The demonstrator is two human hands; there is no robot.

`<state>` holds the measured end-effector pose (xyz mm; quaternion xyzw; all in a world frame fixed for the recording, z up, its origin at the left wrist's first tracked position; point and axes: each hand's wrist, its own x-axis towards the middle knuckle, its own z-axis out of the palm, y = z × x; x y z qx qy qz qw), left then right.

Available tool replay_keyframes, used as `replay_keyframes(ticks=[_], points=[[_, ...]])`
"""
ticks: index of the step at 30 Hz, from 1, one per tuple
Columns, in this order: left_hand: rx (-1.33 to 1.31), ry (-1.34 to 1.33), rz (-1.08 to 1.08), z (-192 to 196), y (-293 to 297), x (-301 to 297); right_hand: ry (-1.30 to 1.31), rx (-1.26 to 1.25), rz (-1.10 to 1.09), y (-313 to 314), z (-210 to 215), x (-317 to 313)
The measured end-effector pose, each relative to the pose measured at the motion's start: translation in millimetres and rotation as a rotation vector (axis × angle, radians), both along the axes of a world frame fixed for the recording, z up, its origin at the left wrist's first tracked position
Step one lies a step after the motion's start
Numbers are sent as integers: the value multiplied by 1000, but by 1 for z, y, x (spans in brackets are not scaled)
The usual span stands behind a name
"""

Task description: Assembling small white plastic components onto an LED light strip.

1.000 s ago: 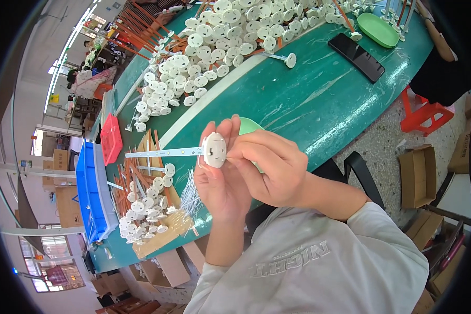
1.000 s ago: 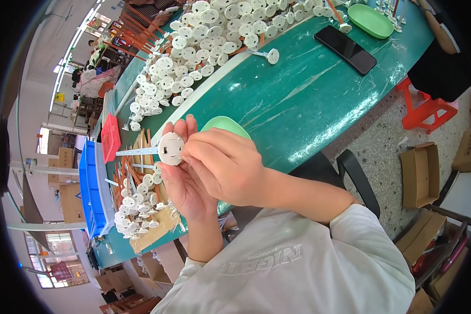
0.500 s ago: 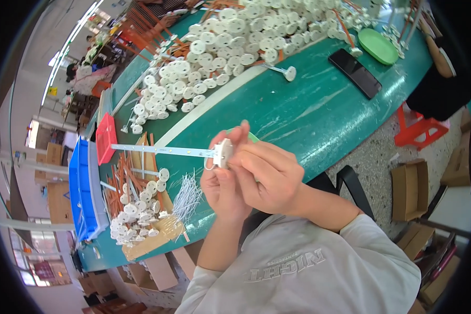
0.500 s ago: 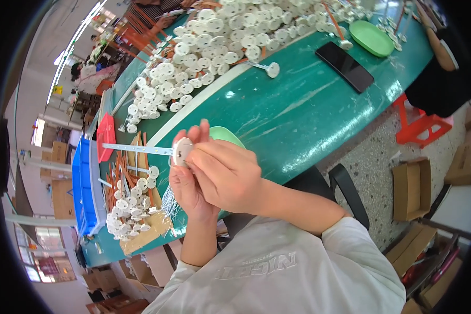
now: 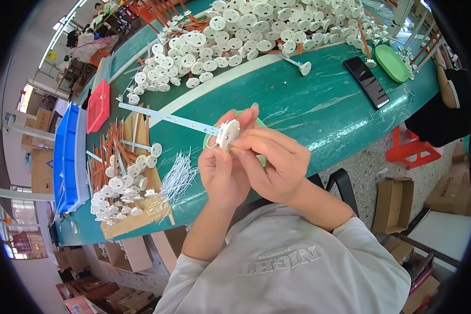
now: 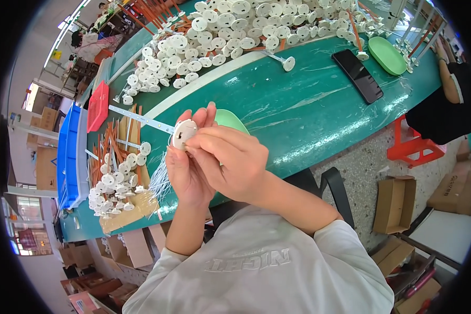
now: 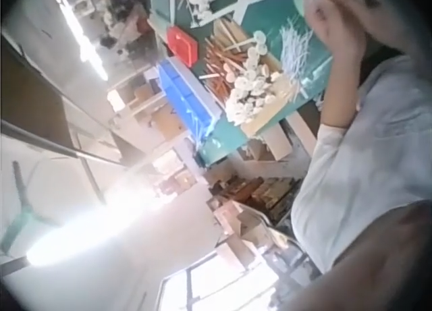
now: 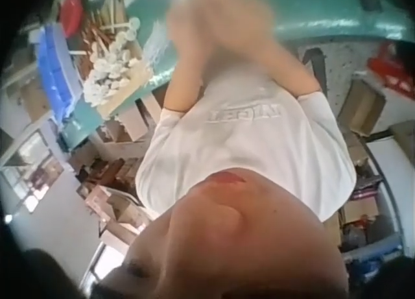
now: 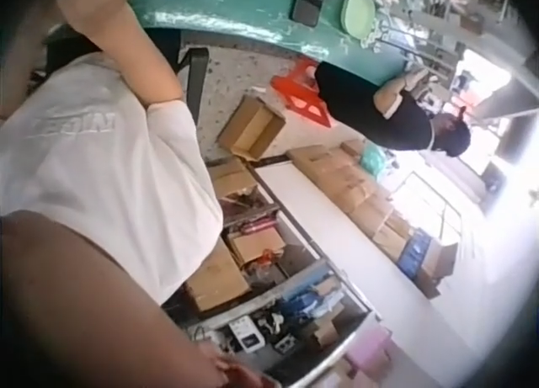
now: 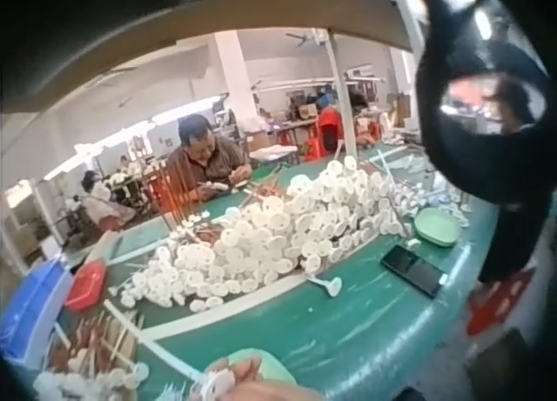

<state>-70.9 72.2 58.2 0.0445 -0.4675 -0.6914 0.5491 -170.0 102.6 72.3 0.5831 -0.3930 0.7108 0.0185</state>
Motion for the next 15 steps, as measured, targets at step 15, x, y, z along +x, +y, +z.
replay_keyframes(ticks=[15], points=[[-121, -878, 857, 35, -20, 172, 127, 323, 143, 8, -22, -27]])
